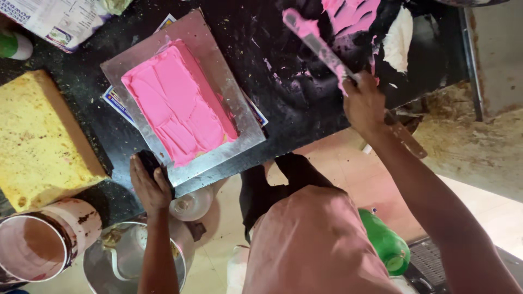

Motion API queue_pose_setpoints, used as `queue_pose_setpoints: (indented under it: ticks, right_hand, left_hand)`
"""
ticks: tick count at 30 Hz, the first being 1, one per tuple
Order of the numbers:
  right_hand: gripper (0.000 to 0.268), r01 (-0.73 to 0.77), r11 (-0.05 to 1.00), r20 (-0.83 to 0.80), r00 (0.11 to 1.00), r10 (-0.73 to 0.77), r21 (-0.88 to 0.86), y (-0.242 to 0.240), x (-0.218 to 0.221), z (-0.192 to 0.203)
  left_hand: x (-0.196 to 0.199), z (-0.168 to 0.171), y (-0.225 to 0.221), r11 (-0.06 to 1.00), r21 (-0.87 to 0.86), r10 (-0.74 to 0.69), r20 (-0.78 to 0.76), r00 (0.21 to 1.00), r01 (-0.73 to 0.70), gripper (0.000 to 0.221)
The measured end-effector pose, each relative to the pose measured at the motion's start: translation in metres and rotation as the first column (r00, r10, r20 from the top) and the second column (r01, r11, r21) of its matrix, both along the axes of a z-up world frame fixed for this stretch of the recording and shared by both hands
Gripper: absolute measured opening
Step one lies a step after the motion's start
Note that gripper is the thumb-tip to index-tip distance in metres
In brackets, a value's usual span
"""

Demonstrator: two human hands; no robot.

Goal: The person spreads pink frosting over the top and sides of a rectangular cake using a metal spatula on a production counter.

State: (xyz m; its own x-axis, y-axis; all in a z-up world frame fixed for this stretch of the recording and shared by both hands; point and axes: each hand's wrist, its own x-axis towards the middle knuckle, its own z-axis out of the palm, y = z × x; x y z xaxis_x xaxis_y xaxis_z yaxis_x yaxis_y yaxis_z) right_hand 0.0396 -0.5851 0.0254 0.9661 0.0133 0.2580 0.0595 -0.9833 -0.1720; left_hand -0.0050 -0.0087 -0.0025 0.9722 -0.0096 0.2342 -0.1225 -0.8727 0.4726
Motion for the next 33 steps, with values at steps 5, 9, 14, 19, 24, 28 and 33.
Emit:
queue_pose_setpoints:
  ticks: [5, 9, 14, 19, 24, 28, 33]
  right_hand:
    - [0.034, 0.036, 0.969, -0.356, 0.933, 0.054, 0.244, 0.014, -0.044, 0.018]
    - [0.039, -0.037, 0.786, -0.170, 0.969, 0.180, 0.617, 0.035, -0.080, 0.050]
    - [0.054, 0.320, 0.816, -0.523, 0.852, -0.026, 0.481, 0.032, -0.052, 0.073]
    - [0.051, -0.119, 0.776, -0.068, 0.976, 0.205, 0.619, 0.019, -0.028, 0.072]
    - [0.034, 0.031, 0.954, -0.086, 0.996, -0.005, 0.299, 0.000, 0.001, 0.051]
    - [0.056, 0.065, 0.973, -0.194, 0.981, -0.021, 0.220, -0.012, 0.012, 0.034]
    - [0.044, 0.004, 0.998, -0.205, 0.979, 0.010, 0.067, -0.025, 0.027, 0.004]
  left_hand:
    - [-0.001, 0.000, 0.000, 1.000, -0.014, 0.014, -0.010, 1.000, -0.014, 0.062]
    - [-0.003, -0.004, 0.005, 0.999, -0.026, 0.023, -0.025, 0.999, -0.024, 0.063]
    - [0.000, -0.007, 0.006, 1.000, -0.007, 0.027, 0.000, 1.000, -0.027, 0.061]
    - [-0.003, -0.007, 0.003, 0.999, 0.029, -0.016, 0.015, 1.000, 0.015, 0.062]
    - [0.000, 0.002, -0.005, 0.998, 0.031, 0.051, 0.021, 0.999, -0.051, 0.061]
    - [0.002, 0.005, -0.007, 0.997, 0.049, 0.056, 0.013, 0.998, -0.057, 0.061]
    - [-0.001, 0.006, -0.007, 0.994, 0.086, 0.064, 0.008, 0.998, -0.064, 0.060]
